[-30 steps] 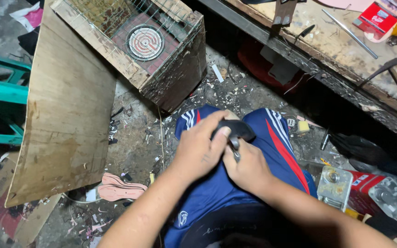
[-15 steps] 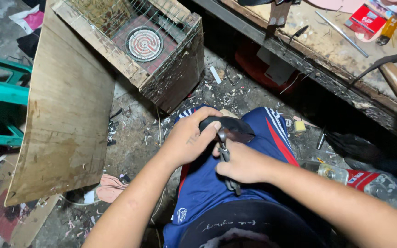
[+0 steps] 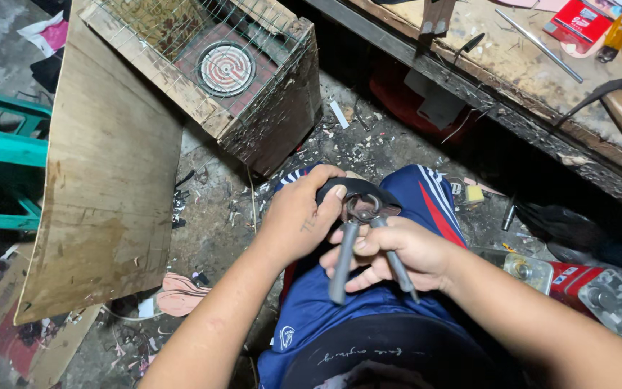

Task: The person sits on the floor and lasts a shoe: they fit a black shoe upper over an insole, tap and press the upper with a hammer, use pliers to pull and secure the upper edges, and hammer the sole edge to set the shoe on the last.

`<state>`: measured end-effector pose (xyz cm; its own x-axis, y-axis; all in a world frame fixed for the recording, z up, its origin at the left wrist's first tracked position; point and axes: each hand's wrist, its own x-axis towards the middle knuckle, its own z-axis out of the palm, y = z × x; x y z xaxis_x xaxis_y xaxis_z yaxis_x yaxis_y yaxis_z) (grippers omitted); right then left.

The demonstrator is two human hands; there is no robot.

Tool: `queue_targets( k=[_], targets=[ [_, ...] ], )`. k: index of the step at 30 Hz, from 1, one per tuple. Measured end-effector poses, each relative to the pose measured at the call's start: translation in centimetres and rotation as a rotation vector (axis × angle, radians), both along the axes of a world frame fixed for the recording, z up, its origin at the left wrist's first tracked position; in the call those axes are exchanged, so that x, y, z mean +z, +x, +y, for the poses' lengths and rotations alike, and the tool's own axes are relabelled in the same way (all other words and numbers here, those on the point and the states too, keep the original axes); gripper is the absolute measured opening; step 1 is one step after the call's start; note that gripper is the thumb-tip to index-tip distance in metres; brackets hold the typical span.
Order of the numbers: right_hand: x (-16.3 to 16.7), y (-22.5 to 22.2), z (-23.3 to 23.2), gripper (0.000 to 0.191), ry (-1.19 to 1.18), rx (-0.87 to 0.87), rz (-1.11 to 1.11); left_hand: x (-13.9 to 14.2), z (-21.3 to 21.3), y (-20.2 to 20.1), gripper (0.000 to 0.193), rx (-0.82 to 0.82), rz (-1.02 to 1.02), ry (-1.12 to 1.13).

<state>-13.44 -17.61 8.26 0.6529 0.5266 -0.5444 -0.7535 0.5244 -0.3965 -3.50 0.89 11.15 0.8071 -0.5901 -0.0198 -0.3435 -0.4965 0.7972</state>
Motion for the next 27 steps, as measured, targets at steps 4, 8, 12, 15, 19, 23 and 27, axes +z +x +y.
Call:
queue_targets(
  k=[4, 8, 12, 15, 19, 23, 27],
  targets=[
    [-0.6, -1.7, -0.4, 0.026, 0.474, -0.094, -0.036, -0.2, 0.6, 0.0, 0.025, -0.03, -0.067, -0.048],
    [-2.1, -2.7, 0.1, 0.027, -0.164, -0.079, -0.028, -0.5, 0.9, 0.1, 0.025, -0.037, -0.012, -0.016],
    [-3.4, -3.0, 1.0, 0.042, -0.633, 0.014, -0.345, -0.6, 0.9, 0.0, 0.026, -0.039, -0.058, -0.055],
    [-3.4, -3.1, 0.9, 0.061, -0.564, 0.08, -0.318, -0.5, 0.8, -0.3, 0.026, -0.041, -0.053, -0.013],
    [-2.1, -2.6, 0.4, 0.065, -0.39, 0.063, -0.163, -0.4, 0.8, -1.2, 0.026, -0.074, -0.09, -0.013],
    [-0.2, -2.0, 0.3, 0.051, -0.395, 0.104, -0.078, -0.2, 0.9, -2.1, 0.028, -0.095, -0.148, -0.027],
    [1.8, -2.0, 0.0, 0.037, -0.542, 0.243, -0.119, 0.1, 0.8, -3.0, 0.029, -0.064, -0.168, -0.013]
  ],
)
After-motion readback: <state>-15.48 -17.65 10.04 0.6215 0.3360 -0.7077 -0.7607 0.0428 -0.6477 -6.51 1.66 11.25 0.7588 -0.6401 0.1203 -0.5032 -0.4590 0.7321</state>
